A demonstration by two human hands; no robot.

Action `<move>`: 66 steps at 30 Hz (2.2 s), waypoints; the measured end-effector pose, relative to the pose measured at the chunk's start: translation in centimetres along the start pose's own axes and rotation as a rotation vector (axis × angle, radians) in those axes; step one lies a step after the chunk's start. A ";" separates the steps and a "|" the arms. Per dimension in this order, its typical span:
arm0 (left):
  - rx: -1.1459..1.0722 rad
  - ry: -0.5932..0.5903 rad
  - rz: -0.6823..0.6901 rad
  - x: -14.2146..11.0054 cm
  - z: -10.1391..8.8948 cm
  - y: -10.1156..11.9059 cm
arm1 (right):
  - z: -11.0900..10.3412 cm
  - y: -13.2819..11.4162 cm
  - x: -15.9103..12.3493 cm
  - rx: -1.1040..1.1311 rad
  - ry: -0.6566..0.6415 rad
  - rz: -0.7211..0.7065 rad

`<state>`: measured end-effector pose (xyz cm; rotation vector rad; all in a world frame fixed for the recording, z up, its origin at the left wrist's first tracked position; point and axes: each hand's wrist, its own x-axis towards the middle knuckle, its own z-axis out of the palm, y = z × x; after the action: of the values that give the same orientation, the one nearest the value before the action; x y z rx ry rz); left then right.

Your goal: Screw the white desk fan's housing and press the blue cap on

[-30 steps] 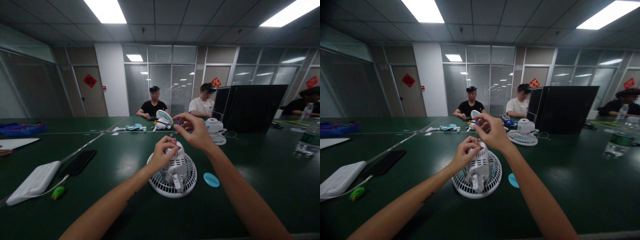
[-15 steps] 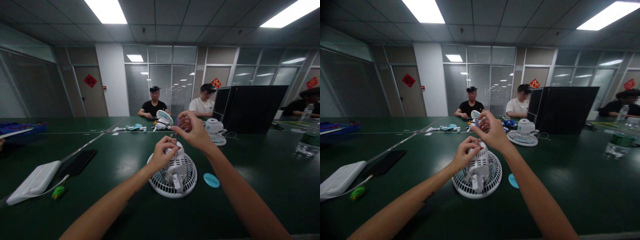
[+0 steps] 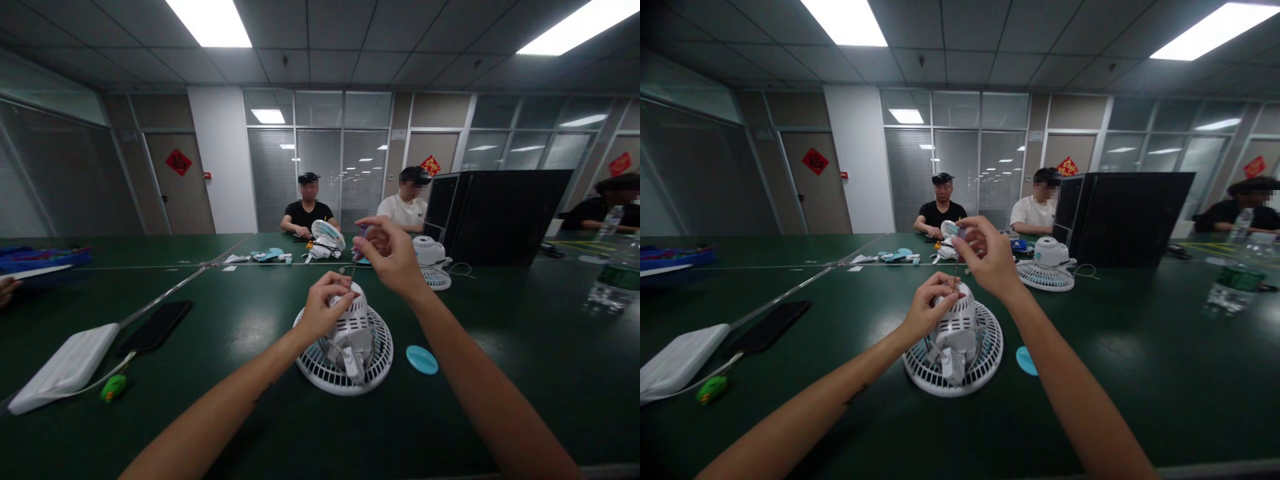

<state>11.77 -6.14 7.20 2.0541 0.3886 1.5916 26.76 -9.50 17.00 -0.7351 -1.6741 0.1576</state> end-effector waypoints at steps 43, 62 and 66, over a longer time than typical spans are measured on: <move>0.178 -0.025 0.160 0.1 -0.5 -1.1 | -6.8 8.0 -6.2 -0.732 -1.044 1.114; 0.218 0.082 -0.020 -0.4 -0.6 -1.9 | -8.4 8.3 -5.9 -0.380 -0.930 0.699; 0.126 0.072 -0.198 -0.9 -0.5 -2.4 | -8.4 7.5 -5.5 -0.146 -0.776 0.595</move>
<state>11.24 -4.47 5.23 1.9829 0.7116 1.5586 37.65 -9.03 10.83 -1.3913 -2.1483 0.8316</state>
